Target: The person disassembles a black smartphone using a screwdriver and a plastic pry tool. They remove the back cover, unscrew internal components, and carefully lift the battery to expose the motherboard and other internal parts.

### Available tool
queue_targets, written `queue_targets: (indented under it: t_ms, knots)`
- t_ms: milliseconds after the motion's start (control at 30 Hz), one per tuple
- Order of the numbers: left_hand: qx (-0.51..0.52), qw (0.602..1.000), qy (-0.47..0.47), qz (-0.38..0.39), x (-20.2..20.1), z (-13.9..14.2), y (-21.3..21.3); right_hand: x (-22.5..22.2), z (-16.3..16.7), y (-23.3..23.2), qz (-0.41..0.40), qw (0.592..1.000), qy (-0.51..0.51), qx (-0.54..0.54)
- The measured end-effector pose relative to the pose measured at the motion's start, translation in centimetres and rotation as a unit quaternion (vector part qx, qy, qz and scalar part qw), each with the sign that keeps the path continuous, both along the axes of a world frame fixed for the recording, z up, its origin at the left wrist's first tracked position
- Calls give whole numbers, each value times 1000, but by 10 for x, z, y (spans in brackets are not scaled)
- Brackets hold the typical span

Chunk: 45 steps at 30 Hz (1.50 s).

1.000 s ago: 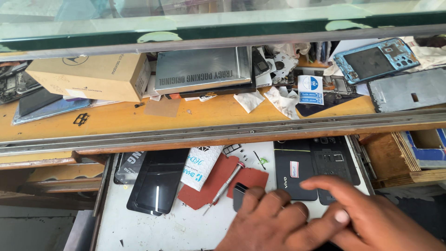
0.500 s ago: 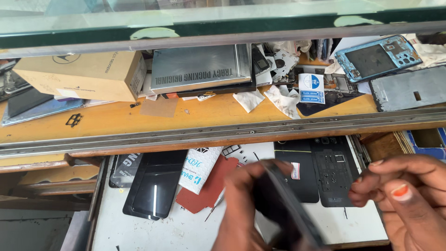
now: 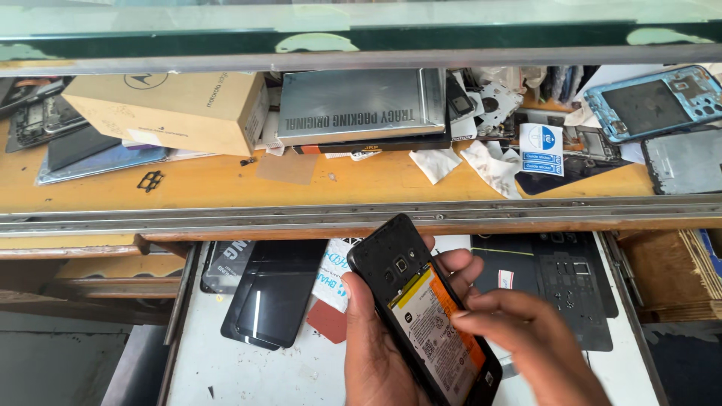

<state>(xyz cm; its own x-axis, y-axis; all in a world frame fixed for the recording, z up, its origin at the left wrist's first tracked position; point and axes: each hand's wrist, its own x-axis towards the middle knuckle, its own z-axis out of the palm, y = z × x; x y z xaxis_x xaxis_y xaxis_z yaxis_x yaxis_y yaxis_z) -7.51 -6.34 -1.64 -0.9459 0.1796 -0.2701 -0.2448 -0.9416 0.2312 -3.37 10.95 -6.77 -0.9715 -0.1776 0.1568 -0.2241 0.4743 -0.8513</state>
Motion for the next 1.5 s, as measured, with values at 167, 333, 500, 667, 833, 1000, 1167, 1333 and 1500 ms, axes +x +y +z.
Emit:
queue_targets:
  t_ms: [167,333,500,667,833,1000,1167,1333,1500]
  knots:
    - [-15,1000,-24,-6,1,-2,1,7,-9,-14,12,1000,8,-7]
    - [-60,998,-15,-18,-5,-11,-2,10,-3,-24,40,989,115,80]
    - [-64,997,-41,-13,-3,-11,-3,8,4,-25,50,974,140,171]
    - [-106,993,-53,-15,-2,-5,-3,11,8,-23,39,973,129,188]
    - [-156,985,-76,-21,-3,-4,-2,7,19,-21,26,991,96,89]
    - [-189,975,-77,-91,0,-6,1,2,33,-20,-125,982,93,106]
    - [-189,963,-76,-175,5,-8,2,0,44,-23,-162,974,98,122]
    - [-196,949,-106,-223,8,-15,10,-9,52,-28,-187,965,116,145]
    - [-280,931,-105,-208,1,-31,11,-14,56,-30,-191,964,43,178]
